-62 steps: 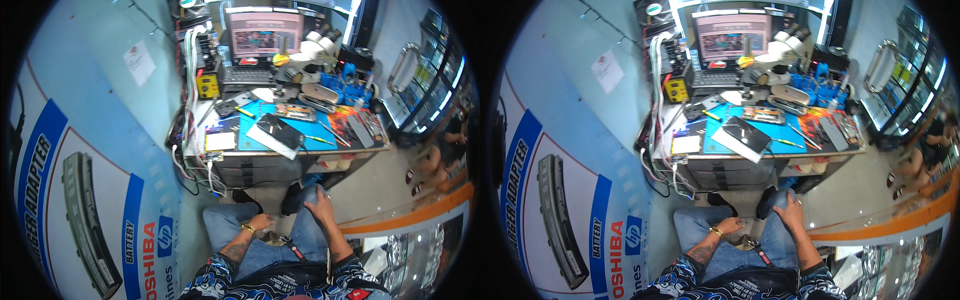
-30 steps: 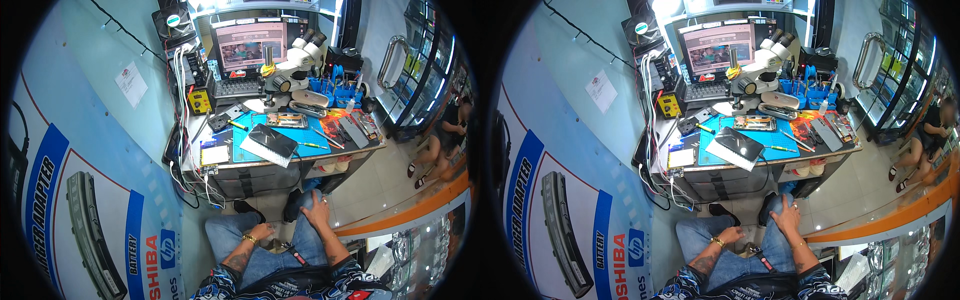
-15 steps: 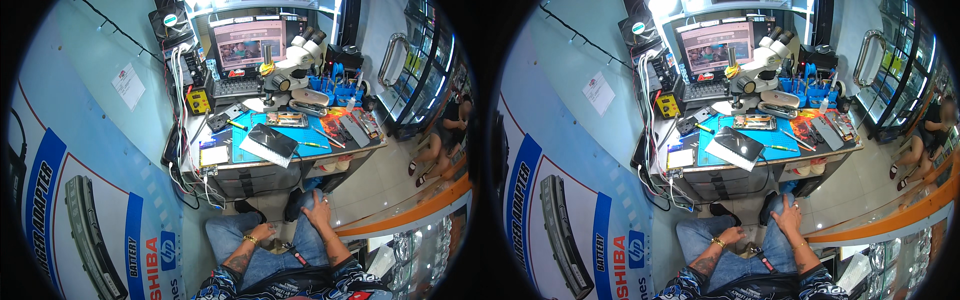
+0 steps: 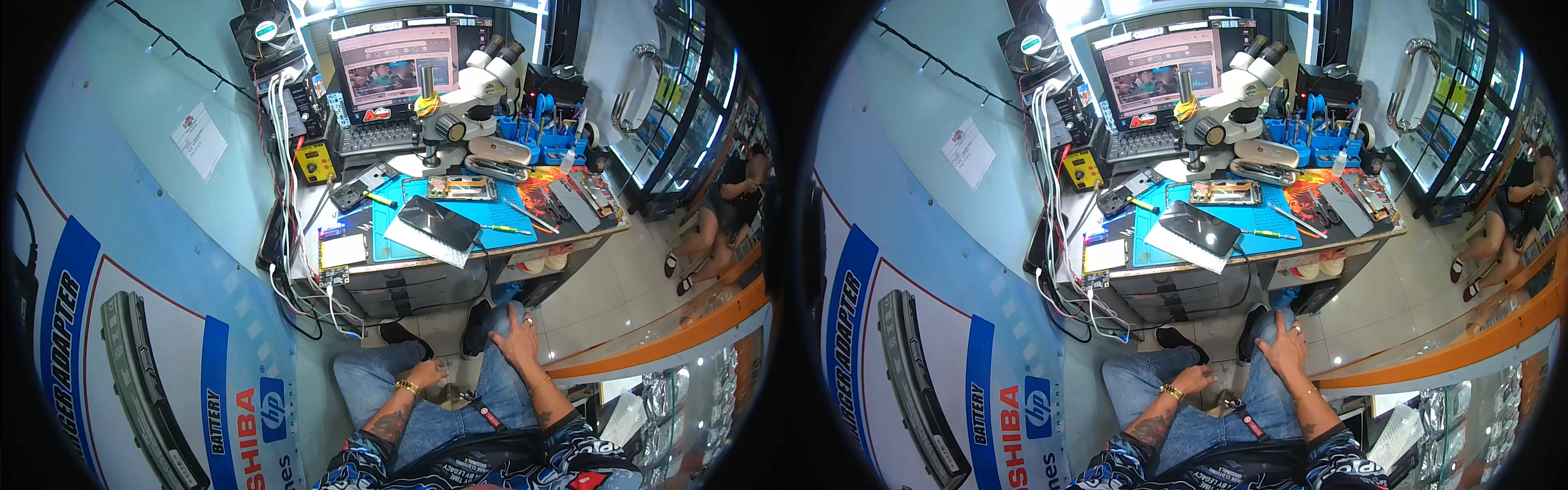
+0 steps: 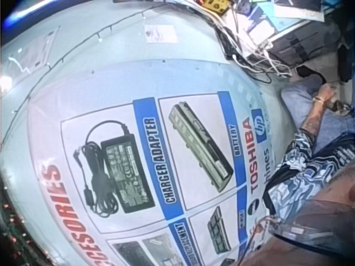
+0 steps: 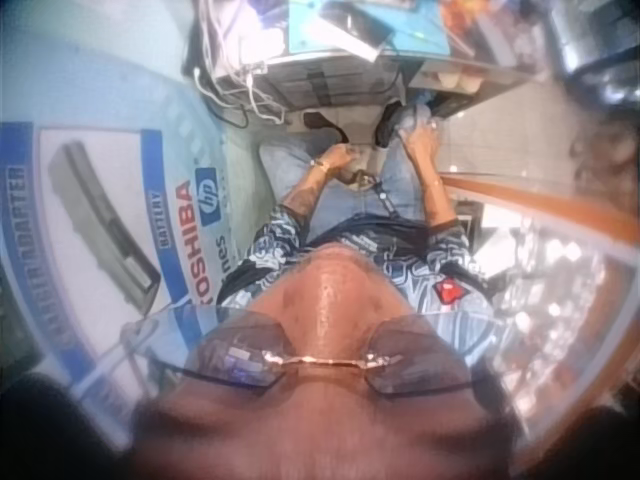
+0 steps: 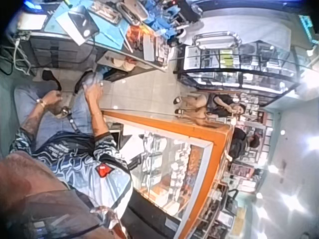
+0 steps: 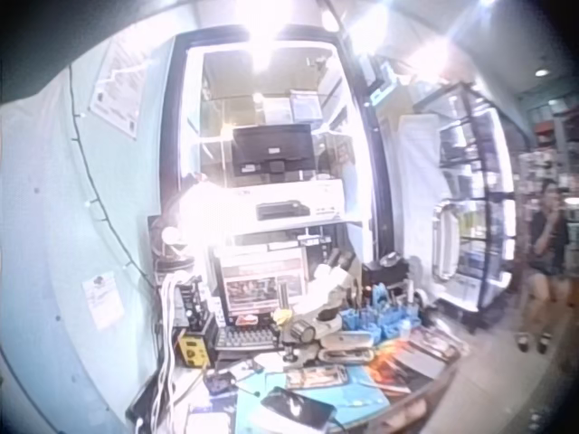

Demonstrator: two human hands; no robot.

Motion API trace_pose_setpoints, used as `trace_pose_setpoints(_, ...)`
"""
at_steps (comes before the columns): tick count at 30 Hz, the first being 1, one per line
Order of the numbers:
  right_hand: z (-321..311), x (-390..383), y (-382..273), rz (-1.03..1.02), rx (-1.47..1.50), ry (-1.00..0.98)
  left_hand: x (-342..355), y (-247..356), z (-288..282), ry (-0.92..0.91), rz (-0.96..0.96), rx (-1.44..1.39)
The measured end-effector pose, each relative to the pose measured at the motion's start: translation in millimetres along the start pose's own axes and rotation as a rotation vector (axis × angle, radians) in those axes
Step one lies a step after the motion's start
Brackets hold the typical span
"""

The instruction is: The person disassembles a mobile phone by hand to remove the internal battery and then tests a new screen assembly by connecting it to the phone's logic board and a power supply unit.

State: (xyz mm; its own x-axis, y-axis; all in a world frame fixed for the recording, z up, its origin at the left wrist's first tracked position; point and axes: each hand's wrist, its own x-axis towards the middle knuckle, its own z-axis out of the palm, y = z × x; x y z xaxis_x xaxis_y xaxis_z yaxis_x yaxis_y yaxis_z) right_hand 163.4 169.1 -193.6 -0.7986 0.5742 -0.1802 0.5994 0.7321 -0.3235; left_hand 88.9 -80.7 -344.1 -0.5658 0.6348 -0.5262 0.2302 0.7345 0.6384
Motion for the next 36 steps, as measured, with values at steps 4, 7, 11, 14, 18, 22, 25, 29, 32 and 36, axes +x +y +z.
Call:
trace_pose_setpoints(4, 1, 0, 3, -0.006, -0.003, 0.015, -2, 5, -3, -0.004, -0.001, -0.001)
trace_pose_setpoints(7, 0, -1, 2, -0.008, -0.006, 0.015, -2, 2, -1, 0.012, 0.016, 0.0)
trace_pose_setpoints(11, 2, -1, 0, -0.004, -0.026, 0.014, 2, -6, 4, 0.036, 0.019, -0.02)
trace_pose_setpoints(14, 2, -1, -2, 0.006, -0.037, 0.001, 1, -7, 4, 0.014, 0.013, -0.007)
trace_pose_setpoints(18, 3, 2, 4, 0.026, -0.042, -0.022, -1, 2, -1, 0.022, 0.011, -0.012)
trace_pose_setpoints(22, 11, 4, 9, 0.023, -0.075, -0.002, -1, 4, -4, 0.006, 0.027, -0.022)
trace_pose_setpoints(25, -3, 2, -6, 0.013, -0.039, -0.072, 7, -17, 3, 0.021, 0.013, -0.051)
trace_pose_setpoints(29, -6, -1, 2, 0.01, 0.008, -0.032, 0, 3, -6, -0.036, -0.061, -0.095)
trace_pose_setpoints(32, -6, -4, 4, 0.004, 0.034, -0.005, 2, 2, -4, -0.026, -0.049, -0.082)
trace_pose_setpoints(36, -5, -6, 1, -0.002, 0.035, 0.014, 1, -3, -3, -0.017, -0.047, -0.057)
